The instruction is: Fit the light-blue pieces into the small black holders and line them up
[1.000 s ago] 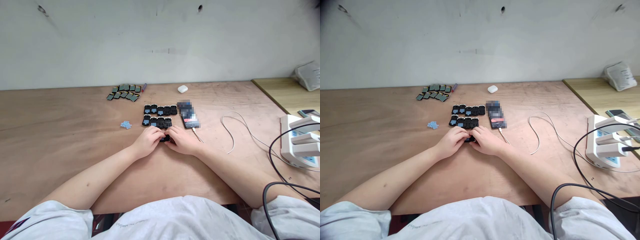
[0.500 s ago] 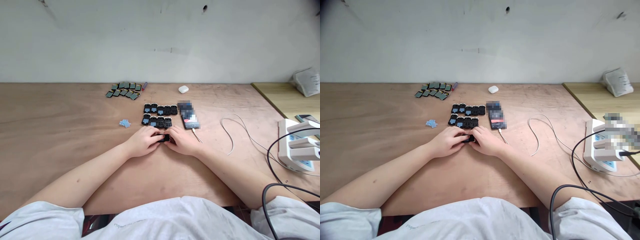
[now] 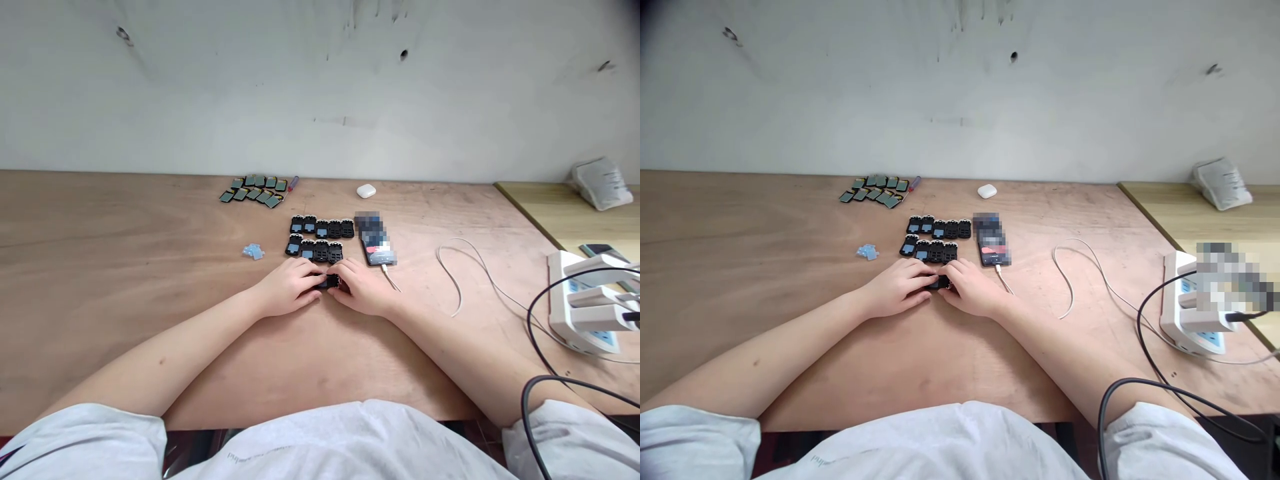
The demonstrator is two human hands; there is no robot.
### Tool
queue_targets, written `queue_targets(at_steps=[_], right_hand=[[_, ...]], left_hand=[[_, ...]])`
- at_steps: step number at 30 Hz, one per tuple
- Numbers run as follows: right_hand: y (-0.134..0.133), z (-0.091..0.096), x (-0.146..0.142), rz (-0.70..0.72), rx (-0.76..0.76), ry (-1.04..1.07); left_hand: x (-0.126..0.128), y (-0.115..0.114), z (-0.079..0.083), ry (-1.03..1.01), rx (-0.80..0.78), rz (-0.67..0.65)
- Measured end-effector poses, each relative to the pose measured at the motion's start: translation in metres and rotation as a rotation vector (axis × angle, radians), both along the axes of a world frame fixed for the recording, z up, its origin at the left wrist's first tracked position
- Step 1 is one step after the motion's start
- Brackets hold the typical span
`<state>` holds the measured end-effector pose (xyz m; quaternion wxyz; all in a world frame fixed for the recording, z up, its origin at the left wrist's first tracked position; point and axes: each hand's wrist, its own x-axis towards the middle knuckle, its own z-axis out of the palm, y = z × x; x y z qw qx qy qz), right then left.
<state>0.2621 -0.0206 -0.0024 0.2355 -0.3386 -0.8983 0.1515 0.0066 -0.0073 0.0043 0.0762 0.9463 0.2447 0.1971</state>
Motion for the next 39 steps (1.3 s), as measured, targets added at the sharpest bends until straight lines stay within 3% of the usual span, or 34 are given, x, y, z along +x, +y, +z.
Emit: queue_targets(at_steps=[9, 15, 18, 22, 27, 29, 33, 39], right_hand=[[-0.001, 0.001, 0.000, 0.001, 0.018, -0.002], [-0.003, 0.000, 0.000, 0.014, 0.038, 0.046], [-0.004, -0.001, 0.001, -0.002, 0.034, 0.129], [-0.003, -0.002, 0.003, -0.064, 0.072, 0.217], [-0.002, -0.003, 0.006, -0.126, 0.074, 0.254], [-0.002, -0.002, 0.005, -0.130, 0.065, 0.251], [-0.003, 0.000, 0.005, -0.110, 0.059, 0.230], [-0.001, -0.003, 0.005, -0.090, 0.092, 0.188]], left_hand=[[0.001, -0.002, 0.005, 0.078, 0.041, -0.017], [-0.001, 0.000, 0.001, -0.012, 0.088, -0.078], [-0.003, 0.001, -0.003, -0.079, 0.136, -0.041], [-0.010, 0.009, -0.005, -0.171, 0.210, 0.163], [-0.030, 0.026, -0.004, -0.156, 0.238, 0.767], [-0.037, 0.033, -0.004, -0.065, 0.184, 0.924], [-0.039, 0.038, -0.006, 0.084, 0.101, 1.020], [-0.029, 0.033, -0.005, 0.153, 0.105, 0.969]])
